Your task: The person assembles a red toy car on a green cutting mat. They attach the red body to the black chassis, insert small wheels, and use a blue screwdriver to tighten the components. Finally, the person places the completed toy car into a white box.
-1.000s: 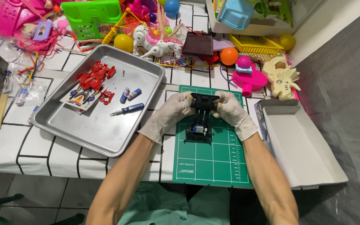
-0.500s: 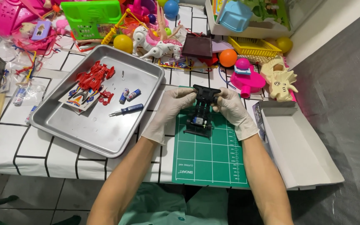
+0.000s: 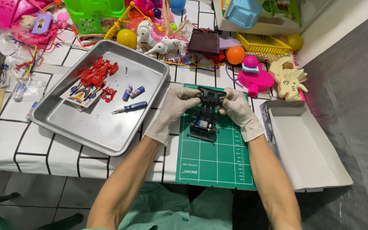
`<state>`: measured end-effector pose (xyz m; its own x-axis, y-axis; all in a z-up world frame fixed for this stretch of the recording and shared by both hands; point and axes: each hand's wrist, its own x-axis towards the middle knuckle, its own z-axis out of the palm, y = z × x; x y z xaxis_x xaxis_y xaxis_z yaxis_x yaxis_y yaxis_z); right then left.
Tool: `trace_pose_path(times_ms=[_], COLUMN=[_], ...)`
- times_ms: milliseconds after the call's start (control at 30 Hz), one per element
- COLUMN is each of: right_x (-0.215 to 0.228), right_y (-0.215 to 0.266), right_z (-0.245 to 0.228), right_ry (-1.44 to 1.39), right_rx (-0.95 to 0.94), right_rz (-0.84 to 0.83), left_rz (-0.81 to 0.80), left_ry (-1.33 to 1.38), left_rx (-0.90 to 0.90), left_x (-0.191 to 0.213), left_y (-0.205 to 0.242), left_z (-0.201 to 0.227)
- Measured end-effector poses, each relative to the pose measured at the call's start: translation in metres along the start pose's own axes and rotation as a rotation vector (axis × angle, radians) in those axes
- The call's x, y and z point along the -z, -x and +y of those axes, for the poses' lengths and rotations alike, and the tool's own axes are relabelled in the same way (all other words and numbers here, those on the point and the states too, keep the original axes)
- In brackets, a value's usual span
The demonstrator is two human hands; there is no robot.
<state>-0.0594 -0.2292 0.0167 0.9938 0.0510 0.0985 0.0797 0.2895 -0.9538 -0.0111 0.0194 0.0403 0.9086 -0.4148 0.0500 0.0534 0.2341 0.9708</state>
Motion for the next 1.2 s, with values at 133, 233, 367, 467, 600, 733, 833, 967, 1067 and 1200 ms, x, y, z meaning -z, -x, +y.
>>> trace_pose_path(times_ms=[133, 233, 367, 467, 600, 733, 833, 967, 1067, 1200], right_x=[-0.002, -0.005, -0.010, -0.011, -0.011, -0.016, -0.023, -0.030, -0.036, -0.032], right_y=[0.002, 0.003, 0.006, 0.003, 0.002, 0.003, 0.005, 0.005, 0.004, 0.001], right_z=[-0.002, -0.003, -0.006, -0.007, -0.005, -0.009, -0.013, -0.018, -0.020, -0.019], right_ry=[-0.005, -0.006, 0.011, 0.020, -0.004, 0.015, 0.036, 0.098, 0.149, 0.125], right_rx=[-0.014, -0.010, -0.019, -0.031, -0.046, -0.058, -0.072, -0.075, -0.067, -0.079], right_rz=[0.007, -0.005, 0.000, 0.031, 0.082, 0.105, 0.121, 0.168, 0.190, 0.227], left_rz=[0.001, -0.004, -0.007, 0.007, 0.052, 0.053, 0.054, 0.091, 0.087, -0.006], left_ry=[-0.005, -0.014, 0.003, 0.064, 0.171, 0.153, 0.148, 0.169, 0.156, 0.104], left_rx=[0.006, 0.005, 0.028, 0.061, 0.109, 0.135, 0.141, 0.142, 0.128, 0.113], left_x=[-0.001, 0.001, 0.002, -0.001, -0.004, -0.003, -0.002, -0.004, -0.002, -0.012], left_y=[0.001, 0.001, -0.001, -0.006, -0.005, -0.001, -0.001, -0.004, -0.003, 0.013], left_z=[-0.001, -0.003, -0.005, -0.006, -0.001, 0.017, 0.014, 0.012, 0.014, 0.036])
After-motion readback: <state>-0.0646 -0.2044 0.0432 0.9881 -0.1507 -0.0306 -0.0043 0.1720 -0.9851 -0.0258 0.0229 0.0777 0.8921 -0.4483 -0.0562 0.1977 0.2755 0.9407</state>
